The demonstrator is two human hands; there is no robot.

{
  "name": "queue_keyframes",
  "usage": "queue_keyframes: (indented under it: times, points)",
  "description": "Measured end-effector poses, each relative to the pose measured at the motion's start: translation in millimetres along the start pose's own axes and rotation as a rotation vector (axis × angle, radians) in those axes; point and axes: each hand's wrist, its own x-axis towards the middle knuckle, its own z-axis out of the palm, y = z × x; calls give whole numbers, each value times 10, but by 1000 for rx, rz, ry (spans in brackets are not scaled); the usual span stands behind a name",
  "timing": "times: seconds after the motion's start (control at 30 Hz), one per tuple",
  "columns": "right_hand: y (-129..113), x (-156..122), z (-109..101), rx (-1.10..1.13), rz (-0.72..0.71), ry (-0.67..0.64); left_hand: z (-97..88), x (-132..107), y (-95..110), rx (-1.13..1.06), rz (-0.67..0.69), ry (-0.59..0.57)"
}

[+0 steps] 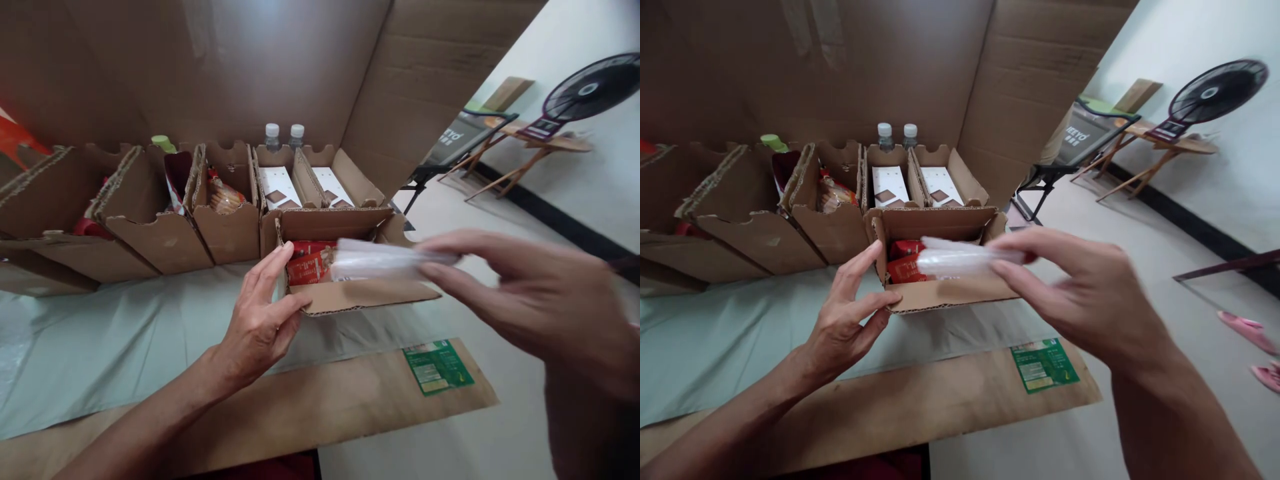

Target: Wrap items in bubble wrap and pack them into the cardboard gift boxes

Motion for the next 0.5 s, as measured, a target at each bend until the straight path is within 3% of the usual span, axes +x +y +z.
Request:
queue_keyframes:
  times: [0.13, 0.23, 0.3, 0.4, 0.5]
  points:
    - [-167, 742, 453, -40, -309, -475, -1, -21, 4, 13, 1, -5]
    - [-323, 987, 916, -184, -368, -751, 0, -27, -5, 22, -2, -7]
    - [-383, 1017, 1160, -250, -350, -860, 6, -21, -14, 25, -9, -9]
    - [-348, 948, 1256, -199, -373, -826, 11, -12, -22, 7, -20, -16]
    - [-214, 743, 950, -63, -388, -530, -8, -47, -25, -50, -65, 9]
